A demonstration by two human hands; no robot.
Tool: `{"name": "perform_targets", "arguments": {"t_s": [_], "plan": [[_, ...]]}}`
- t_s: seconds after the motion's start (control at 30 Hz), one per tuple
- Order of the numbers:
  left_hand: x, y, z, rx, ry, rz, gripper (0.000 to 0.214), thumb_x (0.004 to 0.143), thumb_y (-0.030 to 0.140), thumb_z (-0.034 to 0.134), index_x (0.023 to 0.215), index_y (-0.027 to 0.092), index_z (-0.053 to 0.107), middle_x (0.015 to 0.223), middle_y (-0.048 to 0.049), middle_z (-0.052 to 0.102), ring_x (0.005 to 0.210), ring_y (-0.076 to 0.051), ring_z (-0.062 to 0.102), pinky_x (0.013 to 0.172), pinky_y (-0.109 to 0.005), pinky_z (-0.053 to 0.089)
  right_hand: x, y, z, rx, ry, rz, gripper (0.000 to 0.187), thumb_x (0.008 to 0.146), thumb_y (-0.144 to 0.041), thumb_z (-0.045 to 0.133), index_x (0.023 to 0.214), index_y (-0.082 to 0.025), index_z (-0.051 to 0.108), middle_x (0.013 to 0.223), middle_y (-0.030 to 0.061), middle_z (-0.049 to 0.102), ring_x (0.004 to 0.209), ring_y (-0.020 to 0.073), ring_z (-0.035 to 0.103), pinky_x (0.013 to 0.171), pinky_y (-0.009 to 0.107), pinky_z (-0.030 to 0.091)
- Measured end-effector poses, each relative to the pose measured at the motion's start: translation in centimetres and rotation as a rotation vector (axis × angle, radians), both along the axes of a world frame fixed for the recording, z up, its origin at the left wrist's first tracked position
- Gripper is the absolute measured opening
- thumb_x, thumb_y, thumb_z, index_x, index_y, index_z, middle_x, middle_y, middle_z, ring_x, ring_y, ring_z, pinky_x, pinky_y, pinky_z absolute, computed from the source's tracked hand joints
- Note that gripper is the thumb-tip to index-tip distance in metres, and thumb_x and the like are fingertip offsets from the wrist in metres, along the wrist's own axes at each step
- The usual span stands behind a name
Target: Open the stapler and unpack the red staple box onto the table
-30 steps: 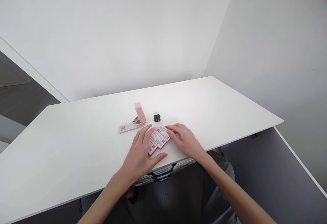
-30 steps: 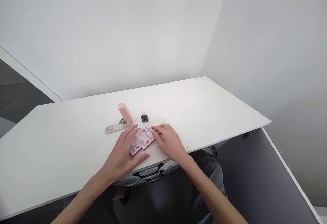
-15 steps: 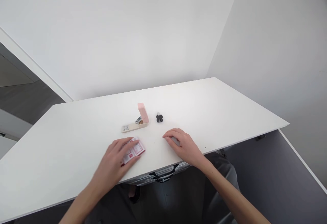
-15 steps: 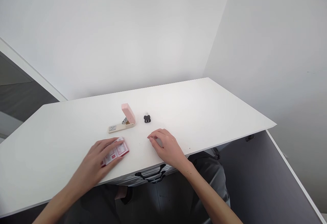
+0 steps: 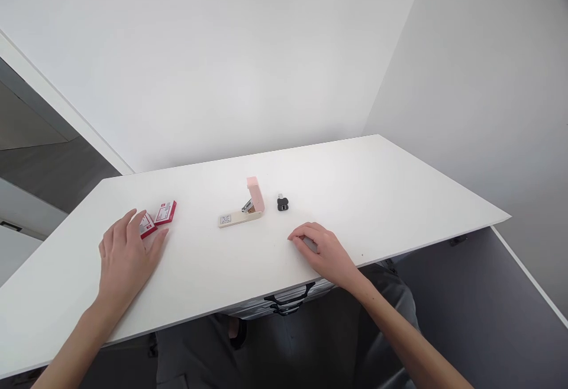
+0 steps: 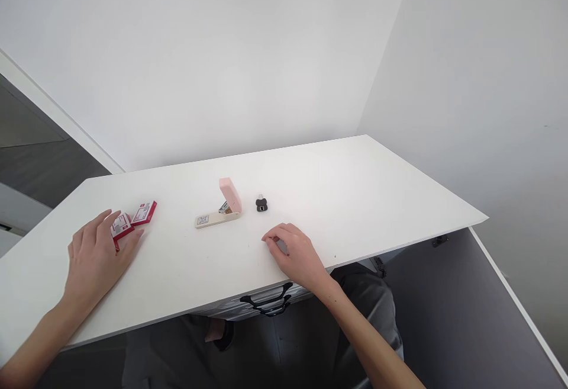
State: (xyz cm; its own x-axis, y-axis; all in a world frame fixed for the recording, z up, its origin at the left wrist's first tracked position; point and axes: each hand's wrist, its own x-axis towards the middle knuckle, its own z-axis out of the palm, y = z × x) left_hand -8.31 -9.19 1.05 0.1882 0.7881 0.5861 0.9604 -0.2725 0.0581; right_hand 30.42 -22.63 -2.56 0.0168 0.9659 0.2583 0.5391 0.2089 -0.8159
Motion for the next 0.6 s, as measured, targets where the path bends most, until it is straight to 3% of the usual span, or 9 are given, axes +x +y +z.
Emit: {"name": "perform_targets", "arguments": {"t_s": [0.1,0.2,0.33,0.5,0.6], "plan": [[0.3,-0.6,-0.5,-0.016,-0.009,-0.115,0.047,0.101,0.047,0.045,0.132,0.016,0.061,0.143,-0.0198,0.059,0.136,-0.04,0.052,0.113,-0.058,0.044,-0.1,-0.1,0.0,-0.002,0.003,-0.006,0.022,0.105,-0.03,0.05,0.102,-0.027,0.071,0.107,0.0043,0.074,0.102,0.0226,0.066,0.081,0.036,0.052],[1.1,-1.6,-0.7,-0.066,0.037,-0.355,0.028,0.102,0.038,0.049,0.117,0.023,0.067,0.126,-0.012,0.066,0.12,-0.031,0.063,0.104,-0.048,0.05,-0.1,0.0,-0.2,-0.007,0.004,-0.033,0.021,0.103,-0.029,0.05,0.103,-0.026,0.071,0.108,0.0049,0.073,0.098,0.0222,0.066,0.077,0.035,0.052],[3.9,-3.3,-0.7,-0.124,0.058,-0.593,0.02,0.101,0.027,0.053,0.112,0.027,0.07,0.114,-0.0077,0.068,0.103,-0.024,0.067,0.09,-0.039,0.053,0.3,1.4,-0.6,-0.028,0.021,-0.167,0.022,0.099,-0.028,0.052,0.115,-0.024,0.067,0.116,0.0072,0.068,0.076,0.0175,0.065,0.074,0.036,0.055],[7.7,-4.5,-0.6,-0.187,0.047,-0.751,0.019,0.102,0.02,0.052,0.111,0.025,0.068,0.11,-0.0062,0.07,0.098,-0.021,0.066,0.087,-0.036,0.053,0.4,4.9,0.2,-0.084,-0.136,-0.268,0.05,0.095,-0.032,0.061,0.144,-0.026,0.053,0.147,0.0118,0.054,0.066,0.0138,0.065,0.08,0.041,0.056],[9.0,-4.9,-0.5,-0.223,0.065,-0.806,0.02,0.103,0.018,0.049,0.11,0.025,0.067,0.108,-0.0059,0.071,0.096,-0.02,0.066,0.087,-0.036,0.053,0.0,6.2,0.9,-0.114,-0.295,-0.221,0.049,0.097,-0.032,0.062,0.145,-0.03,0.057,0.152,0.0108,0.053,0.067,0.0155,0.066,0.078,0.041,0.055]]}}
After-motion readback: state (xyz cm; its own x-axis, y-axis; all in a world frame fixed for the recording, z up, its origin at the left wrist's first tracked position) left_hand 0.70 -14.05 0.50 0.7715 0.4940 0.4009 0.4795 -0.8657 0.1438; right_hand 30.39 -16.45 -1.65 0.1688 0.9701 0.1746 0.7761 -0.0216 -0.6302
